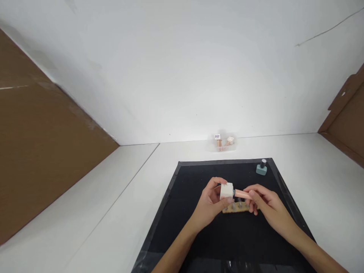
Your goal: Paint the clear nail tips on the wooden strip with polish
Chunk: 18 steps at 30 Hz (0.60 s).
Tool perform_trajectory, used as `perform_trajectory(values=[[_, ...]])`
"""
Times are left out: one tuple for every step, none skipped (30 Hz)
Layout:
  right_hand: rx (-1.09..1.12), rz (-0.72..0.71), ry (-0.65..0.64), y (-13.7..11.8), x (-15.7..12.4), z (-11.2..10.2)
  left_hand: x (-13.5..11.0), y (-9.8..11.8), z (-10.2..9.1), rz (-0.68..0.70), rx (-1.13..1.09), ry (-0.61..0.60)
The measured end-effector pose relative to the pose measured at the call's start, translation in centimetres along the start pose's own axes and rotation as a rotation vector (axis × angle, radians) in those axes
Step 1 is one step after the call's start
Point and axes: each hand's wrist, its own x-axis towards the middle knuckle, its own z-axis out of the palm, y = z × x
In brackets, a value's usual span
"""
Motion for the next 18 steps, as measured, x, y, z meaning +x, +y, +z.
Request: perform_trajectory(values=[[-0.02, -0.008, 0.008, -0.06, -0.01, -0.05, 0.01, 0.03, 0.06, -0.002, -0.01, 0.01], [-0.05, -0.027, 0.028, -0.14, -0.03, -0.1, 0.03, 0.06, 0.13, -0.003, -0.021, 0.025], [-0.087, -0.056, 0.055, -0.21, -0.05, -0.14, 0.06, 0.1, 0.21, -0.004, -0.032, 0.04], [-0.127, -0.096, 0.082, -0.28, -0.07, -0.17, 0.1, 0.15, 0.29, -0.003, -0.043, 0.055], [-0.169, -0.144, 0.105, -0.34, -0.1, -0.19, 0.14, 0.2, 0.36, -0.002, -0.055, 0.071], [-0.21, -0.206, 0.128, -0.4, -0.14, -0.18, 0.18, 0.25, 0.42, 0.0, -0.068, 0.085], [-0.246, -0.284, 0.151, -0.45, -0.18, -0.16, 0.21, 0.3, 0.46, 0.003, -0.082, 0.098], [-0.278, -0.369, 0.173, -0.5, -0.24, -0.13, 0.23, 0.34, 0.48, 0.004, -0.097, 0.11], [-0.305, -0.452, 0.196, -0.55, -0.3, -0.1, 0.24, 0.39, 0.48, 0.005, -0.11, 0.125], [-0.328, -0.524, 0.218, -0.61, -0.35, -0.08, 0.24, 0.43, 0.46, 0.005, -0.122, 0.14], [-0.347, -0.581, 0.238, -0.66, -0.4, -0.08, 0.24, 0.49, 0.43, 0.003, -0.132, 0.153], [-0.362, -0.618, 0.255, -0.72, -0.44, -0.11, 0.24, 0.55, 0.38, 0.002, -0.14, 0.165], [-0.375, -0.637, 0.267, -0.78, -0.46, -0.16, 0.23, 0.63, 0.33, -0.001, -0.147, 0.176], [-0.383, -0.643, 0.278, -0.84, -0.47, -0.23, 0.23, 0.71, 0.28, -0.003, -0.156, 0.183], [-0.384, -0.639, 0.287, -0.88, -0.47, -0.31, 0.22, 0.81, 0.23, -0.007, -0.164, 0.188], [-0.381, -0.627, 0.293, -0.92, -0.48, -0.39, 0.22, 0.9, 0.2, -0.013, -0.172, 0.191], [-0.373, -0.611, 0.3, -0.95, -0.48, -0.46, 0.21, 0.98, 0.17, -0.018, -0.179, 0.196], [-0.363, -0.591, 0.304, -0.98, -0.49, -0.53, 0.21, 1.03, 0.14, -0.025, -0.185, 0.199]])
